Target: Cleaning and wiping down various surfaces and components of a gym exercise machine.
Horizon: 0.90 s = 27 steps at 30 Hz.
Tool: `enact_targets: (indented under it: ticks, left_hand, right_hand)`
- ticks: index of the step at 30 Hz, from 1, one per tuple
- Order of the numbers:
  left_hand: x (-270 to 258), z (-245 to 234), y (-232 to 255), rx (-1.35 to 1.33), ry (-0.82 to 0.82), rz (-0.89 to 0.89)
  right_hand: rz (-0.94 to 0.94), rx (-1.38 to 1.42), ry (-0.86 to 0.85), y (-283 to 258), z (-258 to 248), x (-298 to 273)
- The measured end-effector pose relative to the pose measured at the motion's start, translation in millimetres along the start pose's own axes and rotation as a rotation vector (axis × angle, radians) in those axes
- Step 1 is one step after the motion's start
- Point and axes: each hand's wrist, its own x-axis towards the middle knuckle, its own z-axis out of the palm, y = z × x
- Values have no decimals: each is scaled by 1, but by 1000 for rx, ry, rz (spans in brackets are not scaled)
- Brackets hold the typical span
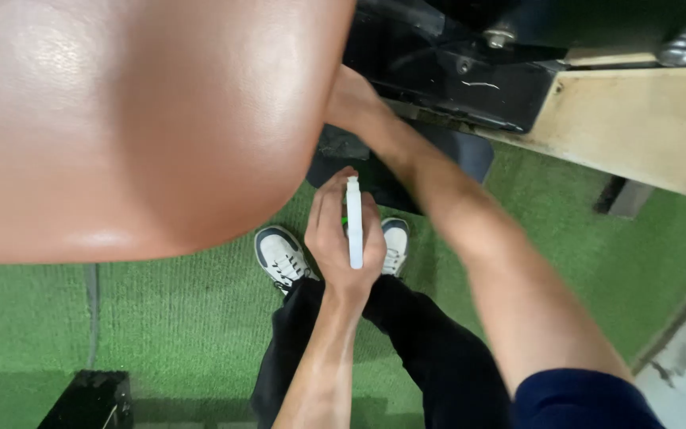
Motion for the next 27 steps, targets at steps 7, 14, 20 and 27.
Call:
enact_targets:
  ticks: [7, 14, 20, 27]
  left_hand:
    - [-4, 2, 4, -56, 7, -15]
    - [-7, -8, 3, -34, 16, -37]
    - [-8, -14, 4, -20, 37, -35]
    - [-2, -22, 8, 1, 44, -25]
  right_hand:
    - [-22, -77, -129, 28, -83, -144]
    - [-113, -70, -122, 6, -16, -121]
    - [-61, 117, -121, -60, 93, -67]
    - [-91, 114, -115, -40, 68, -35]
